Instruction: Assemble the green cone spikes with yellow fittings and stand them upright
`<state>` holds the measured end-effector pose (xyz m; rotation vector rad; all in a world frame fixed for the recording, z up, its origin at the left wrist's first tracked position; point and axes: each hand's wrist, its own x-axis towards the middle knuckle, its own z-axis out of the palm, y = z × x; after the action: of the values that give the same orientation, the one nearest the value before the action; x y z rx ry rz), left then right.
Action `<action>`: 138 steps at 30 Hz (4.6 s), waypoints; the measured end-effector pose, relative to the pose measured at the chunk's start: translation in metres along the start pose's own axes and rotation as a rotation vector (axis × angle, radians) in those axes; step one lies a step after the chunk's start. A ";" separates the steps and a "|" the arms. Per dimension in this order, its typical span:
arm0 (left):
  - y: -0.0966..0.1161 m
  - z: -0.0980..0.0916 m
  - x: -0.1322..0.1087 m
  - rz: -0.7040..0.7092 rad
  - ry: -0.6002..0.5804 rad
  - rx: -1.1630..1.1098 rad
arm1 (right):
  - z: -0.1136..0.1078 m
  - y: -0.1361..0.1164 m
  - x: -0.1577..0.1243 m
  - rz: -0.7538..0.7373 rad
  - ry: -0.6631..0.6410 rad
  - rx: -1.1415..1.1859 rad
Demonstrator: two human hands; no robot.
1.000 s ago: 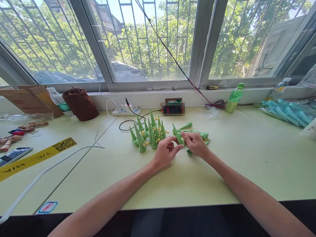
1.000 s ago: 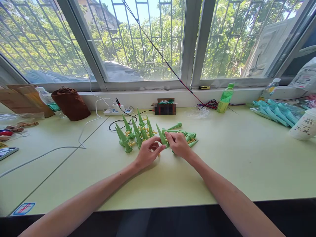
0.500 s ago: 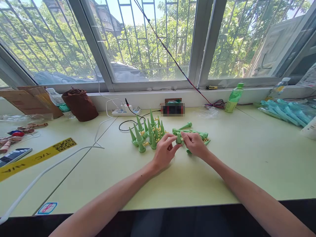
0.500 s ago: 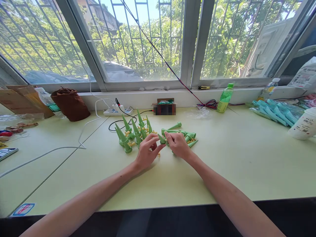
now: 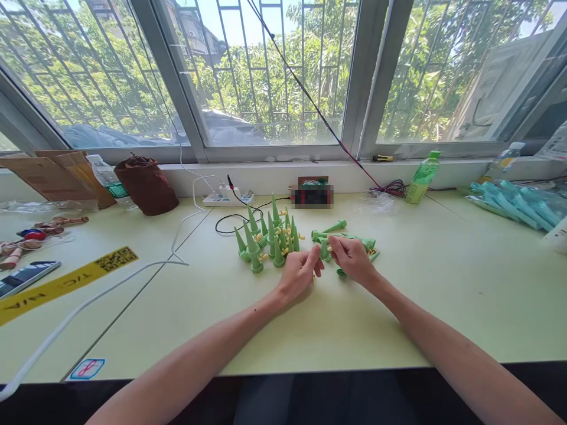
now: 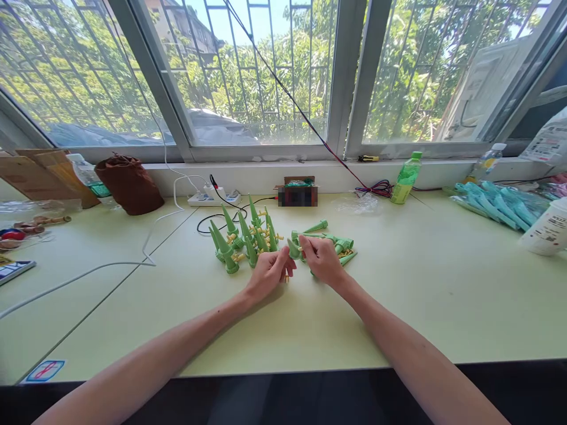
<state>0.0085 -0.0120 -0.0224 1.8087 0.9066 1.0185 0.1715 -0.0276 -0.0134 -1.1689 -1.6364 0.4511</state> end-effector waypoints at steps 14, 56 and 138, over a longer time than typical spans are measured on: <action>0.005 -0.002 0.000 -0.186 -0.089 -0.189 | -0.001 -0.004 0.001 -0.057 -0.074 -0.038; 0.003 -0.002 -0.001 0.168 0.114 0.146 | -0.001 -0.004 0.002 0.060 -0.016 0.044; 0.006 -0.011 0.003 -0.081 -0.232 -0.230 | 0.001 -0.002 -0.001 -0.119 -0.072 -0.135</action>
<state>0.0007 -0.0078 -0.0121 1.6429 0.6859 0.8076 0.1698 -0.0290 -0.0121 -1.1576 -1.8105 0.3140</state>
